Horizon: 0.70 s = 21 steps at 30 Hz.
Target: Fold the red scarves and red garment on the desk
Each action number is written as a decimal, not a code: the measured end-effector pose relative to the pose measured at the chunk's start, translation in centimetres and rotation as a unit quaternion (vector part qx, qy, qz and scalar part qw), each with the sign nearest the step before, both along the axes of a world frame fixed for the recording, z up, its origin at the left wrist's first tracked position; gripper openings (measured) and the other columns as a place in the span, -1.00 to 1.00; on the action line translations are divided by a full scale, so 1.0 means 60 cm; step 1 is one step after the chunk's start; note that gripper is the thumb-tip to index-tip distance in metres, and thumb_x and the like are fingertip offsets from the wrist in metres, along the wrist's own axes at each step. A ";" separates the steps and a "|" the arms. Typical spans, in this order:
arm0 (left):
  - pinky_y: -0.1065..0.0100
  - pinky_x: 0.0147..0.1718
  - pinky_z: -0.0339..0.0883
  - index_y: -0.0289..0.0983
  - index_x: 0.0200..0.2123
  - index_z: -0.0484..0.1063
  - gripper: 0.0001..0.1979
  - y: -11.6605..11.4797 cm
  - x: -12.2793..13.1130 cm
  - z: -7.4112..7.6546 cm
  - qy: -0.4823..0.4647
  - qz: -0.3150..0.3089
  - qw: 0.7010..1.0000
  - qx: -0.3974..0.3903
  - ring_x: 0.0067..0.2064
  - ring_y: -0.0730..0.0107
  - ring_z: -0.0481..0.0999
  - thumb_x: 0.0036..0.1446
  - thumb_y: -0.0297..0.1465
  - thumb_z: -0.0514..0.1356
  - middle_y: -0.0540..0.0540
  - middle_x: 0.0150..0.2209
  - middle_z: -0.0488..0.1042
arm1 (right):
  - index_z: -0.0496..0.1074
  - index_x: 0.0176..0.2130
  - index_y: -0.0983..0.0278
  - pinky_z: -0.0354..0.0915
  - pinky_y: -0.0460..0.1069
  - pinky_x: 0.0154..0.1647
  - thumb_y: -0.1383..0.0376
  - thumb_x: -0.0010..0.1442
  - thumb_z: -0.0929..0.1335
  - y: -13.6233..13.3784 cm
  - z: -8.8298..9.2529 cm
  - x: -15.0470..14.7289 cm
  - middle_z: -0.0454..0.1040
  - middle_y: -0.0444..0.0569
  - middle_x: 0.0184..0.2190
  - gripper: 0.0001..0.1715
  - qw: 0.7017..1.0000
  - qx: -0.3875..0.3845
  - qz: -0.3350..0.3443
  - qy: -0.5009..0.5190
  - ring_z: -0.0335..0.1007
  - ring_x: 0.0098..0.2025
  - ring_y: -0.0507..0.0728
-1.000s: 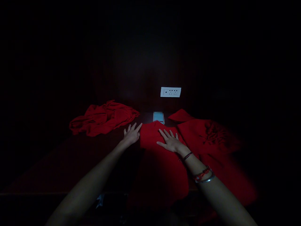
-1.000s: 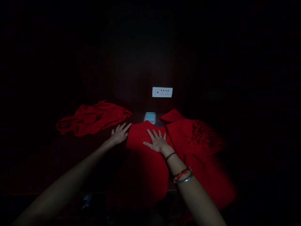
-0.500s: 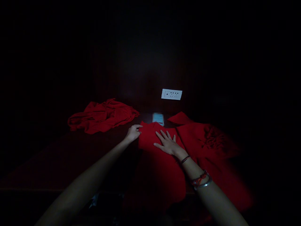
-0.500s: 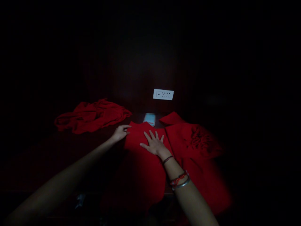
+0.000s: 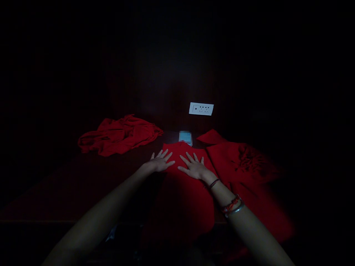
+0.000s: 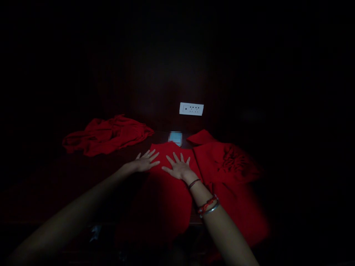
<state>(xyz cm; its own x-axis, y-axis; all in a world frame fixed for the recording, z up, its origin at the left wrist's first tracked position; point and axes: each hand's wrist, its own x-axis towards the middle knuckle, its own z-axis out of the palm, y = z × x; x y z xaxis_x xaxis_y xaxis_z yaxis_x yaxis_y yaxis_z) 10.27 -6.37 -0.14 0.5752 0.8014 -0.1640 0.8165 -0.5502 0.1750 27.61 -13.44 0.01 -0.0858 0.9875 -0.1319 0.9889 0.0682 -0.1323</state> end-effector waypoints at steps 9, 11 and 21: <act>-0.03 0.02 -0.29 -0.25 0.12 -0.05 -0.51 -0.003 -0.014 0.005 0.002 0.076 0.985 0.152 0.16 0.09 -0.27 0.13 -0.22 -0.24 -0.18 0.18 -0.24 | -0.34 0.15 0.05 -0.51 0.35 0.00 -0.23 -0.06 -0.08 -0.006 0.001 0.004 -0.43 -0.10 0.19 -0.14 1.000 -0.017 -0.024 -0.010 -0.60 0.16 0.33; 0.12 0.06 -0.25 -0.34 0.11 -0.03 -0.52 -0.019 0.002 -0.003 -0.030 -0.001 0.978 0.209 0.17 0.21 -0.25 0.14 -0.29 -0.24 -0.19 0.18 -0.22 | -0.33 0.15 0.06 -0.49 0.35 0.01 -0.21 -0.04 -0.07 -0.005 -0.001 0.004 -0.41 -0.10 0.19 -0.15 1.000 -0.019 -0.021 -0.009 -0.59 0.16 0.33; 0.14 0.04 -0.23 -0.27 0.16 -0.25 -0.41 -0.021 0.002 -0.008 0.016 -0.106 0.993 0.043 0.16 0.10 -0.30 0.12 -0.10 -0.27 -0.22 0.18 -0.32 | -0.13 0.14 0.17 -0.12 0.28 -0.04 0.06 -0.04 0.27 -0.045 0.080 0.090 -0.15 0.13 0.15 -0.17 0.948 0.179 -0.206 -0.164 -0.26 0.12 0.41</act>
